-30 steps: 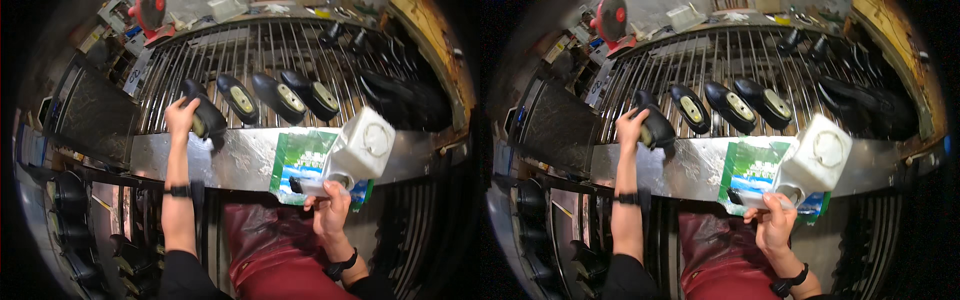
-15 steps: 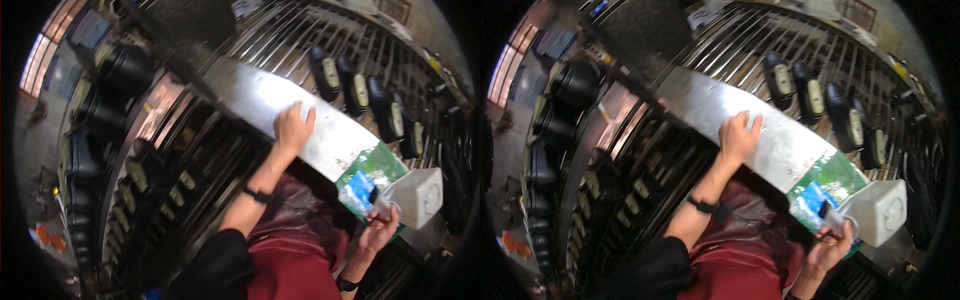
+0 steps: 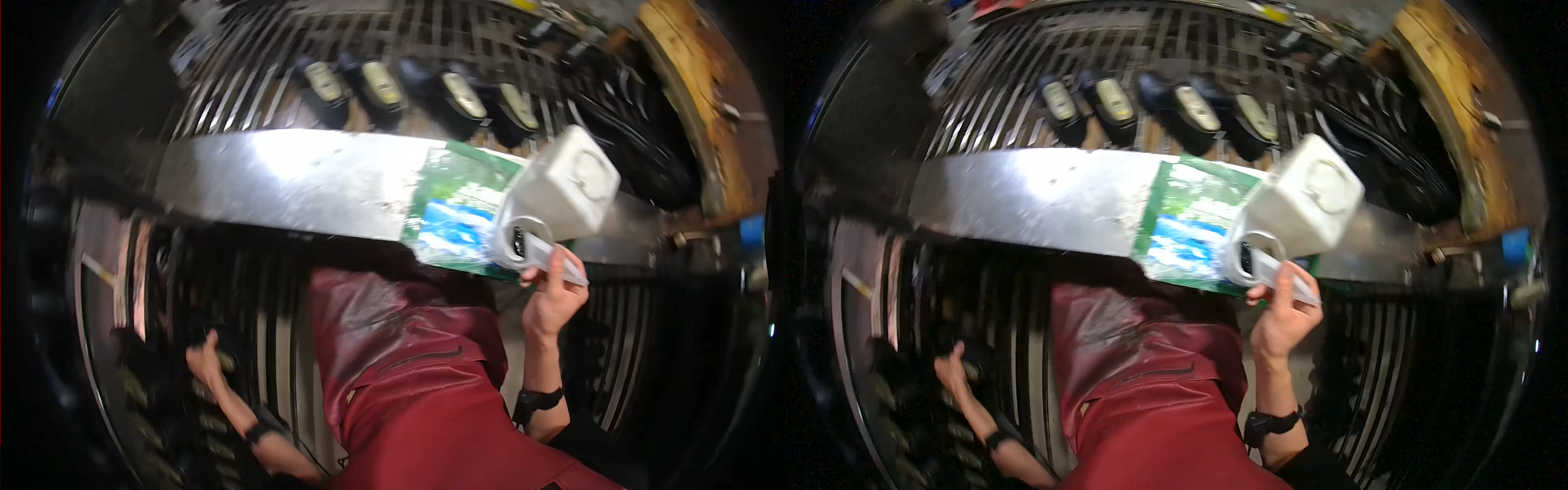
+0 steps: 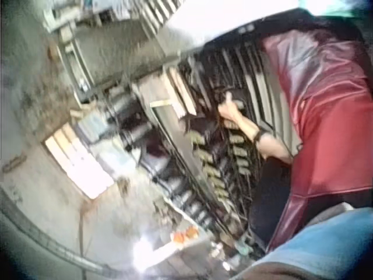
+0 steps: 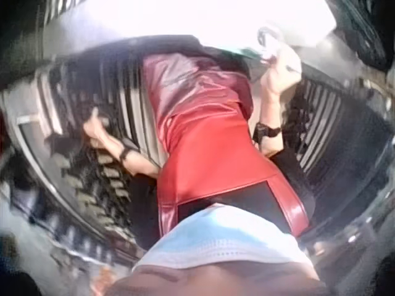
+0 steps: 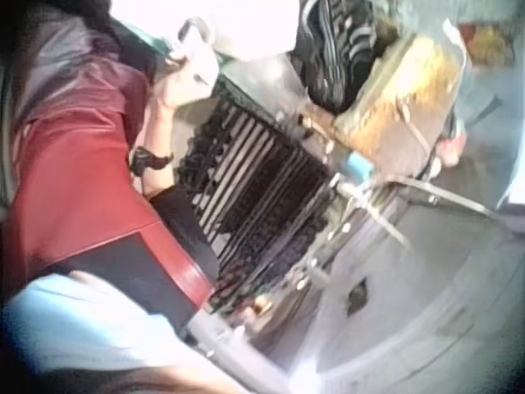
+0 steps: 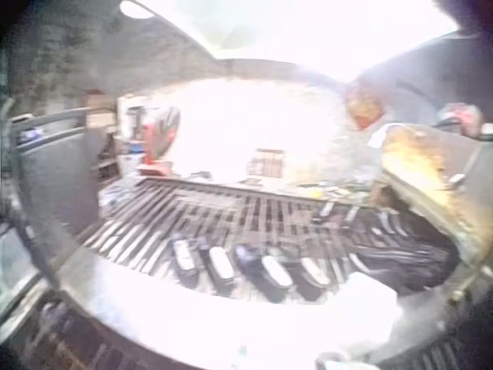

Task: The worker applies adhesive using a brush to the outsole area of black dress shoes on a production line.

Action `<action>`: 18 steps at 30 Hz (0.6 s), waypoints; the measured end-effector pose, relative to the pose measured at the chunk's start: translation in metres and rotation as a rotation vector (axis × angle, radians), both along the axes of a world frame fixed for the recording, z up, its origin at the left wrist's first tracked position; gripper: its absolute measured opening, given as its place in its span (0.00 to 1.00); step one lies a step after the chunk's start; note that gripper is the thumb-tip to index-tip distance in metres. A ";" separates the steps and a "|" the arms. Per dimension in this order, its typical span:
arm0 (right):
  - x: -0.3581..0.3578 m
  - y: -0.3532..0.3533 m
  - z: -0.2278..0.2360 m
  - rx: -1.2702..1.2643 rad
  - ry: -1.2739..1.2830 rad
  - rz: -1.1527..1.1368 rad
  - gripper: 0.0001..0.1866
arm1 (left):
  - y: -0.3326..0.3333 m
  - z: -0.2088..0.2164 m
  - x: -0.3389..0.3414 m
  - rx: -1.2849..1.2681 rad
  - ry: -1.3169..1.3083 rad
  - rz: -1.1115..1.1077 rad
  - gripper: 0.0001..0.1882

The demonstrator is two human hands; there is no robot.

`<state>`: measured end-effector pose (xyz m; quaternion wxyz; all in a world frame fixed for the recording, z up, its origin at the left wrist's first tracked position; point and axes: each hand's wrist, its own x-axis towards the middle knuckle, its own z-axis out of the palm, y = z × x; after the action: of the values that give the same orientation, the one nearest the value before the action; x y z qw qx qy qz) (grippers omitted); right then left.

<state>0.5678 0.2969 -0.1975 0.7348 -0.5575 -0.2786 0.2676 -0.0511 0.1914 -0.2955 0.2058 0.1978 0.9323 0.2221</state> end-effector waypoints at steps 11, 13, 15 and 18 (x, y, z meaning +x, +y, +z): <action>0.002 0.006 -0.007 -0.235 -0.234 0.053 0.10 | 0.052 0.057 0.211 1.247 -1.423 -0.318 0.51; 0.007 0.006 0.003 -0.216 0.055 0.036 0.09 | 0.056 0.041 0.197 0.999 -1.302 -0.369 0.47; 0.010 0.008 0.019 -0.256 0.542 0.131 0.09 | 0.096 0.100 0.265 0.693 -0.538 -0.419 0.37; -0.004 0.015 0.029 -0.206 0.682 0.237 0.10 | 0.140 0.064 0.314 1.444 0.008 -0.959 0.22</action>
<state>0.5640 0.3122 -0.1685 0.6893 -0.4714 -0.0522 0.5476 0.2632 0.3315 -0.2318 0.0981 0.6528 0.3797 0.6481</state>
